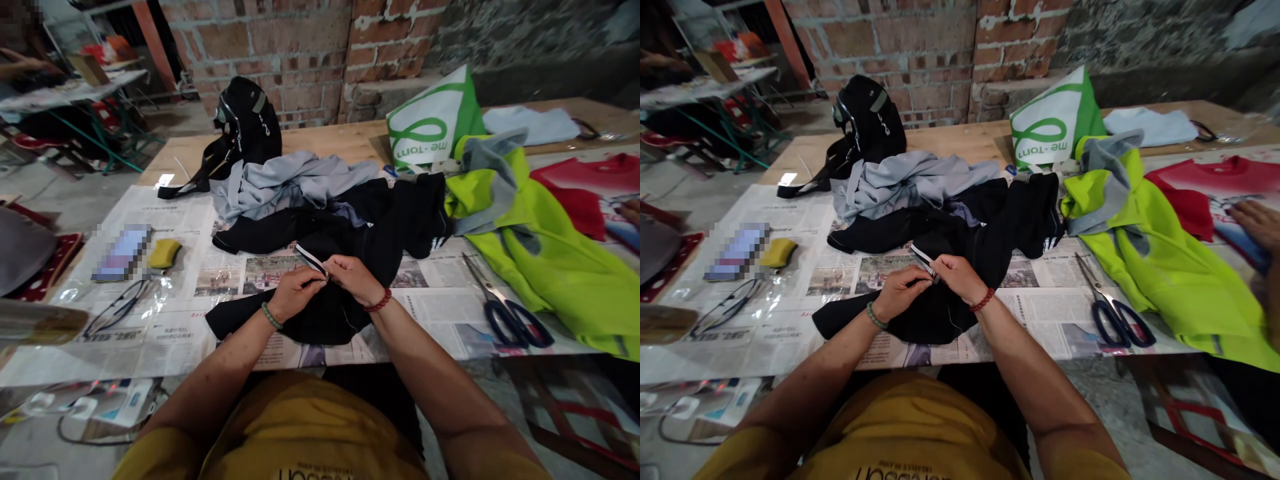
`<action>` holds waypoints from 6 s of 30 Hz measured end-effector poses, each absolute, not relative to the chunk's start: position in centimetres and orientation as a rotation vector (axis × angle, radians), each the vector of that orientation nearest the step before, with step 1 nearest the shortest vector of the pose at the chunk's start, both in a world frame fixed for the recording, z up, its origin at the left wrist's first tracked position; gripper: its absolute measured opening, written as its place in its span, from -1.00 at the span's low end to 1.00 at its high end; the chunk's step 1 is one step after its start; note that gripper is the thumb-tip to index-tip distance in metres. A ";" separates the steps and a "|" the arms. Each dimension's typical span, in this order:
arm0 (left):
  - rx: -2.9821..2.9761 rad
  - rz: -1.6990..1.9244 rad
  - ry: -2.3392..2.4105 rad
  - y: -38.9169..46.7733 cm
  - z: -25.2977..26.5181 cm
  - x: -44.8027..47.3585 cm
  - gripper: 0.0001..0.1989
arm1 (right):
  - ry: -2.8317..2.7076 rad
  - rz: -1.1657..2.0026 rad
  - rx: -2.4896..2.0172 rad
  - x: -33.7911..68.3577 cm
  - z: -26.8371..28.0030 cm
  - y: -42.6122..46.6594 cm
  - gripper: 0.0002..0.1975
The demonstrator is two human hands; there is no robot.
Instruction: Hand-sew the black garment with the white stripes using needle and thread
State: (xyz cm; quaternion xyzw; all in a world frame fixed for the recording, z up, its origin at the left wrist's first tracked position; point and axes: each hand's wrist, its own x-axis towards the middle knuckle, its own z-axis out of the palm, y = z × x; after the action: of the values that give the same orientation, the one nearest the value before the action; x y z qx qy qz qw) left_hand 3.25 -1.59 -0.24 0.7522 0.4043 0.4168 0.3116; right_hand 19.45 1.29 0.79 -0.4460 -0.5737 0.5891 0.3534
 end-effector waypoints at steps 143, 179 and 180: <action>0.915 1.134 1.145 -1.0 0.1 1.7 -0.89 | -1.961 0.298 -1.447 17.6 -2.0 -8.1 -0.74; 0.748 0.932 0.993 -1.5 0.9 0.6 -0.79 | -1.971 0.106 -1.021 15.1 -0.2 -5.7 -0.79; 0.764 0.930 1.001 -1.6 1.0 0.6 -0.79 | -1.986 0.085 -1.009 15.1 -0.1 -5.6 -0.79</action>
State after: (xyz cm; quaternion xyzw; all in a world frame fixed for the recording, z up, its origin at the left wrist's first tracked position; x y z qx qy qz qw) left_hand 0.57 -1.58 0.95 0.3443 0.4509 0.4188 0.7090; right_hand 15.07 -5.57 -0.09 -0.4064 -0.7997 0.0342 0.4407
